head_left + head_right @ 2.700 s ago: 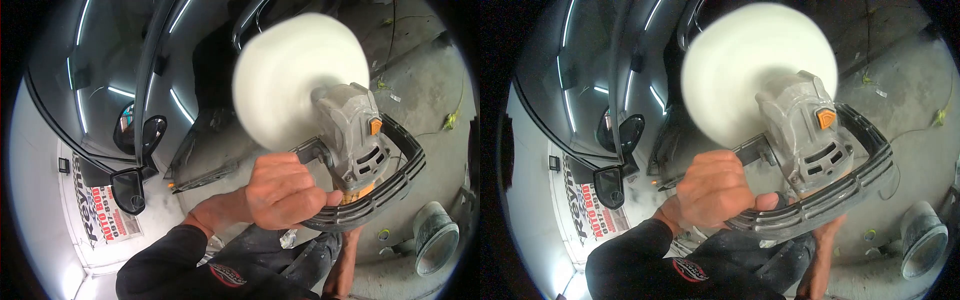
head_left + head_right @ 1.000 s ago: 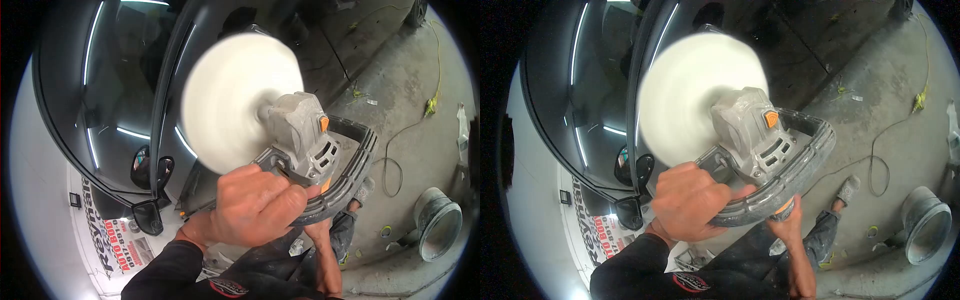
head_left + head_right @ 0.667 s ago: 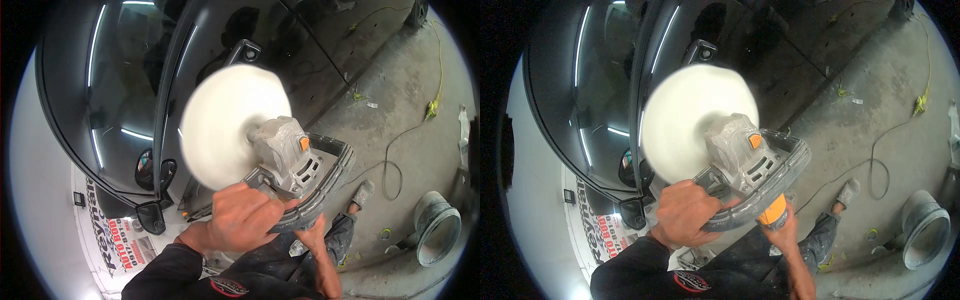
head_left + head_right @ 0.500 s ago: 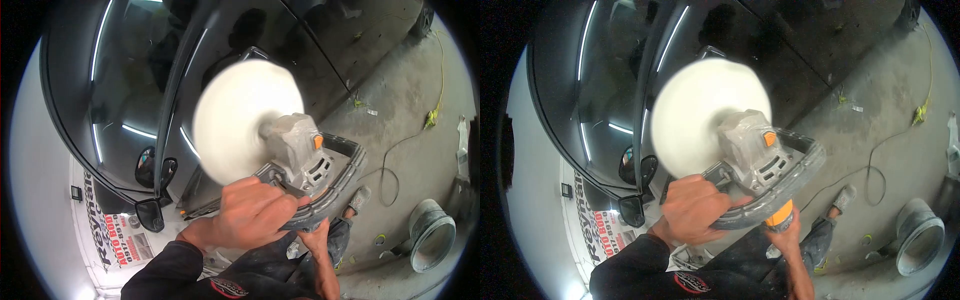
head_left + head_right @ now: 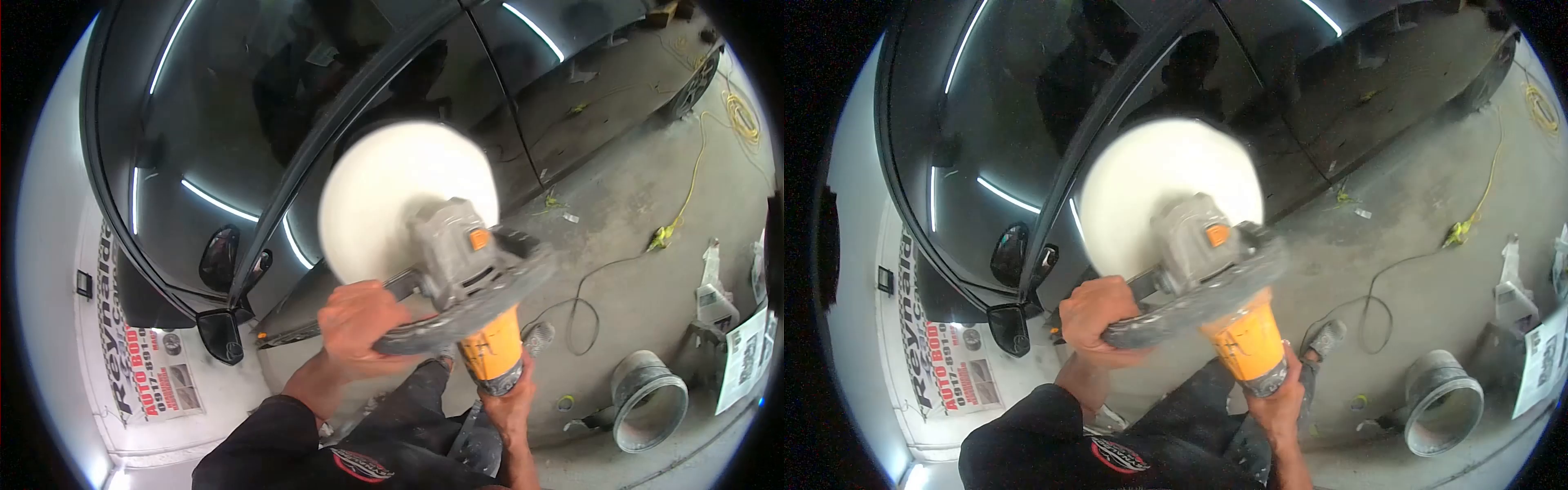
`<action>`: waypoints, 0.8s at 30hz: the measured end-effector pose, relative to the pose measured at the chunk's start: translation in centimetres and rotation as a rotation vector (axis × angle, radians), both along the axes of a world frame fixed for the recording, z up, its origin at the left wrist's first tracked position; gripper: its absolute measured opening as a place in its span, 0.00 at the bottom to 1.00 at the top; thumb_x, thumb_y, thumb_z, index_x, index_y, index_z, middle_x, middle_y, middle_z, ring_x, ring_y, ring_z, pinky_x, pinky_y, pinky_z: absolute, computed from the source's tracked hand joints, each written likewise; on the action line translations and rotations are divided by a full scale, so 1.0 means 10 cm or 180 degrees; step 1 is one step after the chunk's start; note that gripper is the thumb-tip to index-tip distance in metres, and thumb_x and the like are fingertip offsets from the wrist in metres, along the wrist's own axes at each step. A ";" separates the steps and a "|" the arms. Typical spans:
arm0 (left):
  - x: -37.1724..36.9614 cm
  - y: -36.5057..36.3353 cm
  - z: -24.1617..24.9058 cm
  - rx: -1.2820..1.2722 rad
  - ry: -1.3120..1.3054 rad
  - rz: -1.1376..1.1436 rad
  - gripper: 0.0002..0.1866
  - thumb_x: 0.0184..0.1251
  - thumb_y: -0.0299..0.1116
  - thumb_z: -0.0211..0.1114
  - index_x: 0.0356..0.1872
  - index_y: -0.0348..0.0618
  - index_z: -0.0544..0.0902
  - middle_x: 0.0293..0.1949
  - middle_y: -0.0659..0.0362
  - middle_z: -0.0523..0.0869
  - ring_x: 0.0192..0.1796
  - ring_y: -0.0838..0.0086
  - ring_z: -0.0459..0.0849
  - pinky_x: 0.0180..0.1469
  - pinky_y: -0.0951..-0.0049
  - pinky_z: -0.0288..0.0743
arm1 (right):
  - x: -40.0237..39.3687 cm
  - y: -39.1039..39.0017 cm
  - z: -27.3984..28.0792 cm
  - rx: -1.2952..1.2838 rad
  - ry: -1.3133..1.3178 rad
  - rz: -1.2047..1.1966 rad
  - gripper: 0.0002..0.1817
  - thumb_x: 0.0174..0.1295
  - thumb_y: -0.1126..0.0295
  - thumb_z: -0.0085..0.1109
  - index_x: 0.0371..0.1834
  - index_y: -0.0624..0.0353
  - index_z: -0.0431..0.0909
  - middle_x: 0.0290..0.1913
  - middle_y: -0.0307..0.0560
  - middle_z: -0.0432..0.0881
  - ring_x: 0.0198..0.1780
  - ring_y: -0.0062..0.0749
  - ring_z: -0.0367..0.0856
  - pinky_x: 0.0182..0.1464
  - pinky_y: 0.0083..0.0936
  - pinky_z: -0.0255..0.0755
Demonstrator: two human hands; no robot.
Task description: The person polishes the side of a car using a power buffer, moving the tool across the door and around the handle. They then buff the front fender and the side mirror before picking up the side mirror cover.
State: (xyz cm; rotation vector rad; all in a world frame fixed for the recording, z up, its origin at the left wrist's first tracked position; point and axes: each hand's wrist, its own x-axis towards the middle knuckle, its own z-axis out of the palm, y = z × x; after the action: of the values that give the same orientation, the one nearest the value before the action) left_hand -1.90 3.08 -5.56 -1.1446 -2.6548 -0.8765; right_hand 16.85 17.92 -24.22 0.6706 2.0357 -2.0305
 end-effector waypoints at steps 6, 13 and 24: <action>0.32 -0.53 -0.06 0.0433 0.0093 0.0485 0.14 0.44 0.29 0.79 0.25 0.37 0.79 0.18 0.58 0.77 0.18 0.70 0.76 0.21 0.72 0.66 | 0.02 0.11 0.33 0.0349 -0.0119 0.0541 0.48 0.47 0.71 0.77 0.73 0.59 0.60 0.51 0.64 0.86 0.54 0.60 0.86 0.56 0.41 0.79; 0.08 -0.38 0.07 0.0880 -0.0216 0.0328 0.14 0.43 0.29 0.81 0.28 0.39 0.82 0.21 0.58 0.79 0.20 0.64 0.79 0.24 0.66 0.71 | -0.02 0.27 0.76 0.0917 -0.0164 0.0275 0.44 0.46 0.72 0.75 0.70 0.61 0.64 0.50 0.63 0.87 0.55 0.50 0.87 0.57 0.36 0.78; -0.43 -0.22 -0.02 0.1935 -0.0898 -0.0162 0.13 0.48 0.26 0.77 0.30 0.41 0.79 0.24 0.57 0.80 0.27 0.62 0.83 0.31 0.63 0.75 | -0.05 0.14 1.50 0.1852 -0.0245 -0.0441 0.37 0.45 0.75 0.72 0.63 0.62 0.69 0.43 0.52 0.85 0.43 0.34 0.83 0.50 0.29 0.76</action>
State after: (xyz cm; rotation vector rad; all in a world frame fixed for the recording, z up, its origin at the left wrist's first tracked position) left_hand -6.24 0.90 -5.75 -0.9828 -2.2677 -1.8034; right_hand 16.33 19.37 -9.18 0.9890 2.6080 -1.4250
